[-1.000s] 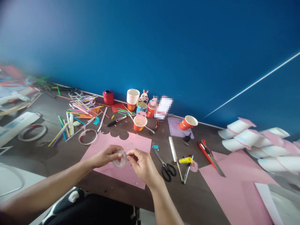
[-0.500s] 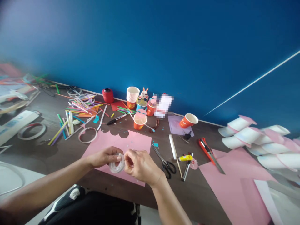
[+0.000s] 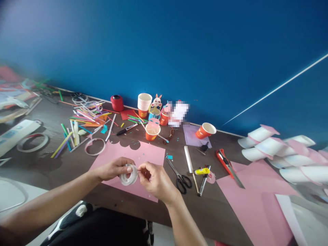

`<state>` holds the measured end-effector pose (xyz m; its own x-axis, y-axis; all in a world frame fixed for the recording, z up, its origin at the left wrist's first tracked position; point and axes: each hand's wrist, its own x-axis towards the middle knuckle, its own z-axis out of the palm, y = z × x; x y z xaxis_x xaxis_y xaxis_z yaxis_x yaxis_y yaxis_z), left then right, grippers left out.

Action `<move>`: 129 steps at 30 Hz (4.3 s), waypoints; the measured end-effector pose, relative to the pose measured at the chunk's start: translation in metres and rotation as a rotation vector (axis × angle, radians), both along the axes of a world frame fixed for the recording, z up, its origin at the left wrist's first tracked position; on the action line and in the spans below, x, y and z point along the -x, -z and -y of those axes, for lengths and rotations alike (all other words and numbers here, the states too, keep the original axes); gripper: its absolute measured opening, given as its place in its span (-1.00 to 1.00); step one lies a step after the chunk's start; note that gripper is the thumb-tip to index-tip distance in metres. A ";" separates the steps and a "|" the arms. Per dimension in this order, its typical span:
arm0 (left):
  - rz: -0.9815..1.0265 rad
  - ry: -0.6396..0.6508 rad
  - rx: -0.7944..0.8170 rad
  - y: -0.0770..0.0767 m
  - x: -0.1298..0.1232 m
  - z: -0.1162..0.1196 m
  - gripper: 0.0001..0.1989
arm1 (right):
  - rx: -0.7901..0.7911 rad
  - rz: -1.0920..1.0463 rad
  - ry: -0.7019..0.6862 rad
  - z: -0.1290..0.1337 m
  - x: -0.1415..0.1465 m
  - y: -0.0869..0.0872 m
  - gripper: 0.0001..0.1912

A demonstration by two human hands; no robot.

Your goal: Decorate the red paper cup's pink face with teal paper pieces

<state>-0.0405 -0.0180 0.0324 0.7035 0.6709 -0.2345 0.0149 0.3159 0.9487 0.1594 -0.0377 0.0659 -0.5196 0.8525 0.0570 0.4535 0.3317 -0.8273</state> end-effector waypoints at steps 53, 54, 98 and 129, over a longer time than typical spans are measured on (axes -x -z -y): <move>0.027 -0.064 -0.043 0.000 -0.001 0.002 -0.65 | -0.152 0.126 -0.063 0.001 0.005 -0.007 -0.89; 0.018 -0.059 -0.056 0.000 -0.001 0.001 -0.65 | -0.196 0.160 -0.072 0.002 0.005 -0.006 -0.89; -0.074 -0.359 0.244 0.020 0.004 -0.017 -0.62 | 0.236 -0.231 0.196 0.002 0.006 0.016 -0.84; -0.793 -0.584 -0.870 -0.012 0.048 -0.005 -0.80 | 0.523 -0.275 0.137 -0.046 0.076 0.000 -0.69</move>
